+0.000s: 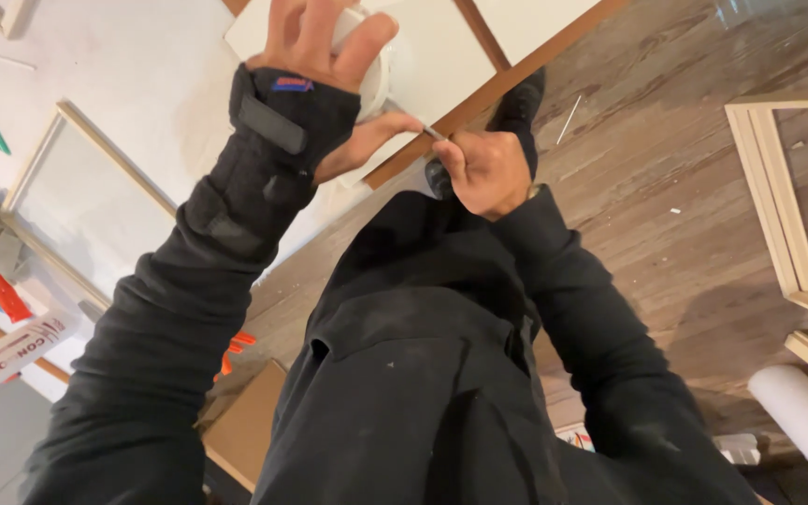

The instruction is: Using a flathead screwdriver to pry open the lid of a white plastic container.

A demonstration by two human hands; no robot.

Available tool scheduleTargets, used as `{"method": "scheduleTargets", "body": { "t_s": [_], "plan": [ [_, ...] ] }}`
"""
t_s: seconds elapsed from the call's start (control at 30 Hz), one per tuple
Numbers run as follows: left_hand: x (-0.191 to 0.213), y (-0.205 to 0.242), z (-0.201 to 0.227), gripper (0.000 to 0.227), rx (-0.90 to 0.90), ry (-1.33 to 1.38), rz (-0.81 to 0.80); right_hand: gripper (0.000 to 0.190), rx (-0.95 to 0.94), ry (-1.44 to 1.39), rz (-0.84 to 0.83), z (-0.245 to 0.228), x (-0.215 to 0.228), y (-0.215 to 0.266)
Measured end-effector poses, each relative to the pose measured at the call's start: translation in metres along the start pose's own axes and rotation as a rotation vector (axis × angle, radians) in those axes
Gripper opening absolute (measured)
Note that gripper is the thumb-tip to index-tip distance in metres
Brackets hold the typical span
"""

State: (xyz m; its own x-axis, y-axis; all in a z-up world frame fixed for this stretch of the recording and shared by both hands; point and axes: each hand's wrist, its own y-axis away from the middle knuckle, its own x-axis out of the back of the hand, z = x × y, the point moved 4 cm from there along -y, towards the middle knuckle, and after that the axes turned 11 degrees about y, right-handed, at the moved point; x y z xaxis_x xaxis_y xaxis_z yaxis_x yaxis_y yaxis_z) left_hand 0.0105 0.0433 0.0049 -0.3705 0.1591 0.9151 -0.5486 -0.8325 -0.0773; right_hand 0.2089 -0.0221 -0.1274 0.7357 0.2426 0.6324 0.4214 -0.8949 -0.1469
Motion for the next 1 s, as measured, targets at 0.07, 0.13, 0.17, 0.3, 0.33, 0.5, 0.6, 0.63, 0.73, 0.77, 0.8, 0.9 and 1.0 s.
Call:
{"method": "scheduleTargets", "body": {
  "t_s": [0.07,0.13,0.17,0.3,0.33,0.5,0.6,0.63,0.73,0.77,0.8,0.9,1.0],
  "plan": [
    [0.0,0.001,-0.002,0.075,-0.039,-0.027,0.052,0.036,-0.043,-0.086,0.008,-0.002,-0.012,0.006],
    [-0.004,0.006,-0.005,0.075,0.007,0.015,-0.008,0.032,-0.123,-0.193,0.019,-0.001,-0.021,0.011],
    [0.001,0.0,-0.006,0.075,0.016,0.009,-0.01,0.032,-0.117,-0.202,0.015,0.0,-0.021,0.01],
    [0.004,-0.008,-0.003,0.074,-0.153,-0.031,-0.086,0.029,-0.056,-0.072,-0.016,0.005,-0.009,0.006],
    [0.0,-0.007,-0.005,0.072,-0.173,-0.066,-0.13,0.03,-0.017,0.013,-0.018,0.007,-0.003,0.003],
    [-0.001,-0.003,-0.01,0.061,-0.213,-0.104,-0.109,0.04,0.089,0.197,0.014,0.013,0.01,-0.01],
    [0.001,-0.01,-0.002,0.062,-0.207,-0.087,-0.097,0.043,0.107,0.219,0.016,0.014,0.011,-0.007],
    [0.006,-0.013,0.001,0.065,-0.198,-0.099,-0.093,0.044,0.111,0.206,0.02,0.013,0.009,-0.006],
    [-0.002,-0.004,-0.007,0.062,-0.202,-0.078,-0.078,0.044,0.08,0.173,0.039,0.011,0.003,-0.004],
    [0.0,-0.005,-0.005,0.062,-0.202,-0.077,-0.08,0.044,0.078,0.172,0.038,0.007,0.0,-0.002],
    [0.002,-0.008,-0.002,0.063,-0.212,-0.077,-0.071,0.042,0.049,0.129,0.038,0.005,-0.002,0.0],
    [-0.005,-0.006,-0.006,0.06,-0.206,-0.081,-0.041,0.039,-0.043,0.004,0.034,-0.001,-0.013,0.006],
    [-0.006,0.0,-0.009,0.058,-0.186,-0.077,-0.025,0.039,-0.162,-0.15,0.034,-0.014,-0.029,0.016]
  ]
}}
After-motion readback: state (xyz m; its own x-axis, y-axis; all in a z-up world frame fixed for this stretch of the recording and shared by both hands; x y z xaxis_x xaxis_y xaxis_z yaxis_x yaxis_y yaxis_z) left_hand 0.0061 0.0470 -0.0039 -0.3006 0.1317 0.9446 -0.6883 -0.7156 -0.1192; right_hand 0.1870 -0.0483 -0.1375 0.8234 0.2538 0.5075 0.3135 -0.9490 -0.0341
